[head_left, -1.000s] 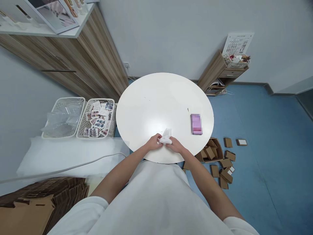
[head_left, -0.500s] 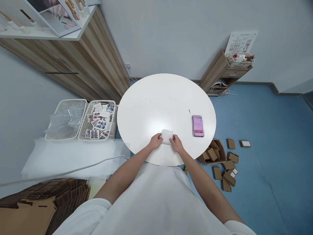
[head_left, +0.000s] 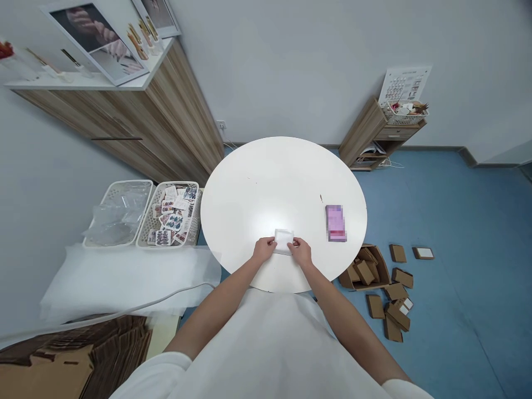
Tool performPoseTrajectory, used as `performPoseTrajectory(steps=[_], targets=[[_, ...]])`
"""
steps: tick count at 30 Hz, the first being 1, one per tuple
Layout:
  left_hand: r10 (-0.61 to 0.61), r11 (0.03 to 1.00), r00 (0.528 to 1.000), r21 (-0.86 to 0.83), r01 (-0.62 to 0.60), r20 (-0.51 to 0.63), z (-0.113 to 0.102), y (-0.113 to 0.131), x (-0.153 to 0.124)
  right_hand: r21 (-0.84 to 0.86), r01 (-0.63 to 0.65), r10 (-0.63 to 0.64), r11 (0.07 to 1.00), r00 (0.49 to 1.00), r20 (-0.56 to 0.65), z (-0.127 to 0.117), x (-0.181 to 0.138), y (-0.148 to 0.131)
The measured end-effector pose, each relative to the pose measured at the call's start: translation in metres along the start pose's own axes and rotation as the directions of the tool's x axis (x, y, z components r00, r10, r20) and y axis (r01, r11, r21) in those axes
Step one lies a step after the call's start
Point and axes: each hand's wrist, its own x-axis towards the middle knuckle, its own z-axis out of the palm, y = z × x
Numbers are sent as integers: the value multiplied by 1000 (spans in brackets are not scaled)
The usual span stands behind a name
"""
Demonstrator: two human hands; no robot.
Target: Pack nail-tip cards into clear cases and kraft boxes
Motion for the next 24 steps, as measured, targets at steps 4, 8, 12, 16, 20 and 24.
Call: performPoseTrajectory(steps=[4,8,12,16,20,24], targets=[[8,999,999,-46,-9,-35,-1,-1,-4,-24,-4,6,1000,996,93,-12,-1,-2],[135,988,991,74,-133,-20,-8,-5,-10,-191,107,-68,976,977,202,-30,-5,3],[265,930,955,224,-290,136,-15,-3,-9,-364,331,-171,871,898,406,-37,-4,4],[247,922,958,270,-278,145,-9,1,-5,-450,393,-176,802,875,451,-34,5,0],[194,961,979,187,-202,58,-1,-1,-9,-410,471,-269,781,846,460,-32,18,5],[153,982,988,110,-154,13,2,-5,-16,-364,519,-319,773,814,485,-34,30,9]])
